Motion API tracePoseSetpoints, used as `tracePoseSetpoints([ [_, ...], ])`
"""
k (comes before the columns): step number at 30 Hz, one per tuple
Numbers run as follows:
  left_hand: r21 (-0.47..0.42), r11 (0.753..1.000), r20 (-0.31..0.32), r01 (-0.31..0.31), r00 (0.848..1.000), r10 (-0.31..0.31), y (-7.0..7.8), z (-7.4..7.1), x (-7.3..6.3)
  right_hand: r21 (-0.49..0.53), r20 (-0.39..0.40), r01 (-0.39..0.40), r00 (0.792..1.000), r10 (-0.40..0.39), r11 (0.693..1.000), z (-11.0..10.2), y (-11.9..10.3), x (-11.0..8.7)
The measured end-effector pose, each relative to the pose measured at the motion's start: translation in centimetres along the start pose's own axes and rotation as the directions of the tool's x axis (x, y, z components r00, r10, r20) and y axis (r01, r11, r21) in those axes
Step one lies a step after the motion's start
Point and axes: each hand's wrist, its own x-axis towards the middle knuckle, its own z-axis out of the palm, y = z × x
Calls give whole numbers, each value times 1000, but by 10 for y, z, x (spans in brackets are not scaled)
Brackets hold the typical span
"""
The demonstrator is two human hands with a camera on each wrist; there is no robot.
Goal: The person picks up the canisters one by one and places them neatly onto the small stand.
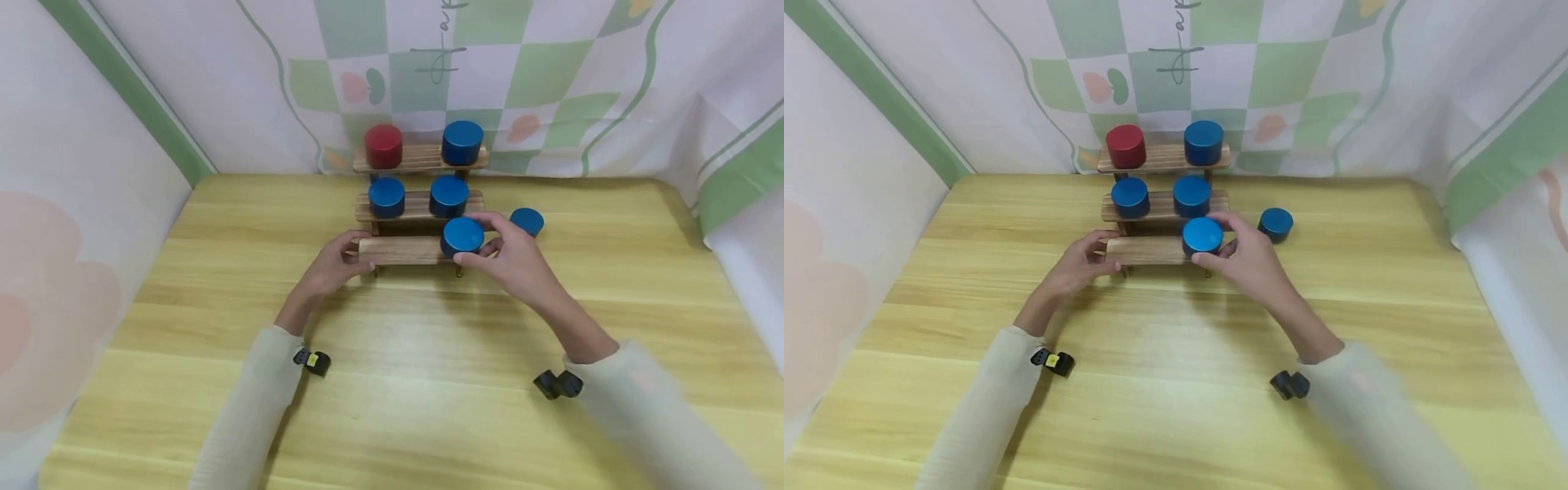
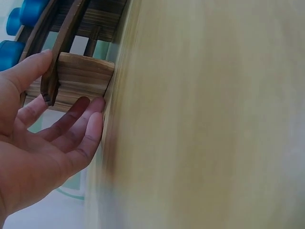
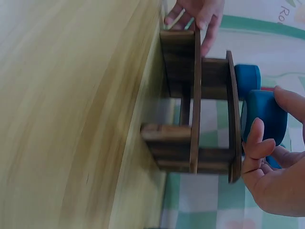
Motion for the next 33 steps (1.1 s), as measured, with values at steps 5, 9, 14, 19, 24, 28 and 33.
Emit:
tracePoseSetpoints([
  [5,-5,1000,11,7,1000,-7,-2,0,-1,14,20,8,1000,-8,1000,17,-6,8],
  [9,-1,1000,11,3,1000,-3,0,-1,0,21,28,35,999,-36,999,31,-10,19],
  [14,5,1000,15,5,1000,-5,2,-3,1,51,45,53,997,-55,997,49,-14,31],
  [19,11,1000,15,0,1000,-1,2,-4,2,86,59,40,997,-45,995,63,-19,37],
  [24,-9,1000,27,7,1000,-7,1,-3,0,78,56,24,998,-28,997,72,-22,40],
  [28,-10,1000,32,11,999,-11,0,-2,-1,60,67,18,998,-22,998,77,-22,39],
  [33,8,1000,22,-3,1000,3,-1,-1,-3,54,60,40,997,-43,998,83,-20,38],
])
